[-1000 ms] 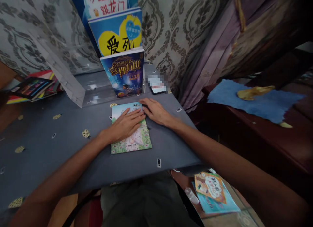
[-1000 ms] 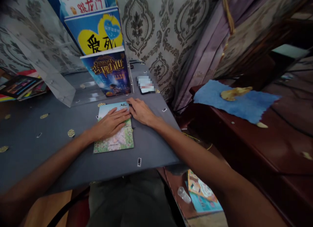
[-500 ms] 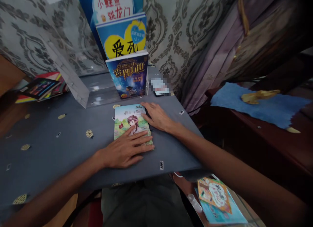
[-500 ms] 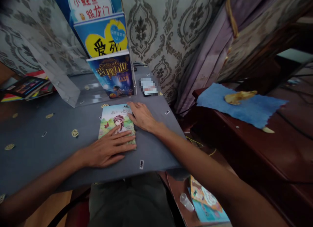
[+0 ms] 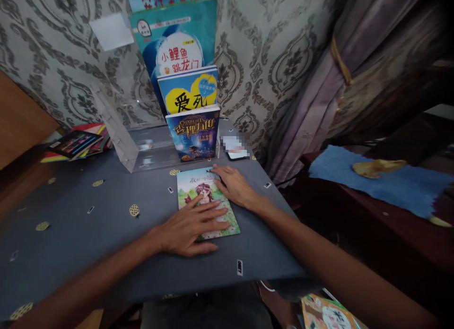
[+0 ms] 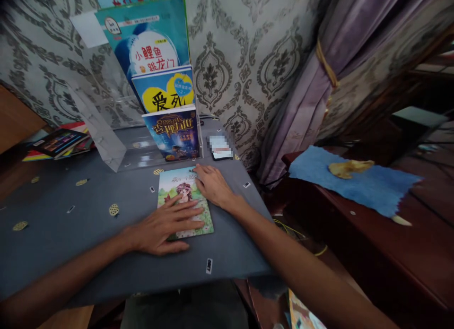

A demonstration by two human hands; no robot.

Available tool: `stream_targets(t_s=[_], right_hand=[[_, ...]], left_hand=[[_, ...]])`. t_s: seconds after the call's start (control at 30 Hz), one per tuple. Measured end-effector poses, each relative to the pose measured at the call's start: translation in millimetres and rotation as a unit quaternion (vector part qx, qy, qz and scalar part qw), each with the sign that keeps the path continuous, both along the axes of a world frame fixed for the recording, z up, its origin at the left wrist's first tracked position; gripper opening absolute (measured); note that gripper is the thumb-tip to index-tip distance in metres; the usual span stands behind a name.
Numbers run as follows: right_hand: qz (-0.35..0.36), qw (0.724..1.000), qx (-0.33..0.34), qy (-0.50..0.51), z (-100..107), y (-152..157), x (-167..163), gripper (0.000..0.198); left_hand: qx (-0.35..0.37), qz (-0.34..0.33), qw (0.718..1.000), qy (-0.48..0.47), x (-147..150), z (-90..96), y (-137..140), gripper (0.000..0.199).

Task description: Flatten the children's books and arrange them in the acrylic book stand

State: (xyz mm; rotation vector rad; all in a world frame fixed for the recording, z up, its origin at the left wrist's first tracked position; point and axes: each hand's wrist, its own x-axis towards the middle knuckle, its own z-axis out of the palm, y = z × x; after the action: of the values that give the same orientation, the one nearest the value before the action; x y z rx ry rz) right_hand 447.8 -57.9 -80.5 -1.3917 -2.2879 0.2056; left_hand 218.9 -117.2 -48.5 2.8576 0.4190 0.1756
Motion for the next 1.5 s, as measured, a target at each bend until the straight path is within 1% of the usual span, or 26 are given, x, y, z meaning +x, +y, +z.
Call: stream_targets(t_s=[0.13,0.23,0.37,0.43,0.5,0.57,0.67,0.7,0.77,0.83,0.97,1.13,1.2,1.33,1.43,1.5], right_hand=[[-0.025,1.0,0.007,-0.017,-2.6,5.8,8.2,0.041],[-0.037,0.999,0.013,-0.022,-4.7,8.8,12.7,0.041],[-0.034,0.999,0.023,-0.021,-8.0,10.4,14.7,0.042],[-0.035,0.999,0.028,-0.019,-9.5,10.2,14.4,0.042],[-0.037,0.999,0.031,-0.019,-10.5,9.7,13.8,0.042],[-0.038,0.999,0.029,-0.021,-10.8,9.4,13.3,0.042],[-0.04,0.999,0.025,-0.026,-10.5,8.9,12.6,0.043],[-0.041,0.998,0.025,-0.027,-10.4,8.5,12.2,0.043],[-0.042,0.998,0.029,-0.03,-10.5,7.6,10.8,0.043],[-0.047,0.998,0.033,-0.038,-11.0,6.2,8.5,0.043],[-0.071,0.994,0.038,-0.076,-10.2,2.1,3.3,0.043],[-0.088,0.986,0.045,-0.136,3.2,-6.5,-6.8,0.042],[-0.063,0.985,0.046,-0.154,8.8,-10.6,-18.8,0.041],[0.04,0.99,0.011,-0.134,10.6,-15.4,-55.6,0.044],[0.064,0.993,-0.003,-0.101,8.0,-13.1,-74.2,0.048],[0.067,0.993,-0.016,-0.091,6.5,-8.5,-74.7,0.051]], left_hand=[[-0.019,-0.021,0.999,-0.024,18.7,-4.0,10.2,0.055],[-0.028,-0.03,0.998,-0.04,27.2,-6.2,14.1,0.055],[-0.028,-0.026,0.998,-0.053,28.8,-9.0,15.3,0.054],[-0.017,-0.007,0.999,-0.05,25.4,-11.7,21.1,0.053],[0.003,0.044,0.998,-0.04,19.0,-15.5,34.5,0.05],[0.03,0.124,0.991,-0.029,9.9,-19.5,54.4,0.046],[0.073,0.262,0.962,-0.015,-4.0,-23.1,84.7,0.042],[0.086,0.297,0.951,-0.013,-7.4,-23.1,91.7,0.042],[0.114,0.343,0.932,-0.007,-10.8,-21.6,98.9,0.04],[0.143,0.365,0.92,0.006,-10.0,-18.8,98.1,0.036],[0.182,0.384,0.905,0.035,-3.6,-13.7,90.7,0.031],[0.172,0.397,0.901,0.034,-1.3,-13.2,91.7,0.027],[0.169,0.398,0.901,0.029,-1.8,-13.7,92.6,0.026],[0.168,0.395,0.903,0.022,-3.4,-13.6,92.0,0.024],[0.167,0.389,0.906,0.019,-5.2,-13.3,90.9,0.025],[0.172,0.388,0.905,0.019,-6.2,-13.7,90.7,0.027]])
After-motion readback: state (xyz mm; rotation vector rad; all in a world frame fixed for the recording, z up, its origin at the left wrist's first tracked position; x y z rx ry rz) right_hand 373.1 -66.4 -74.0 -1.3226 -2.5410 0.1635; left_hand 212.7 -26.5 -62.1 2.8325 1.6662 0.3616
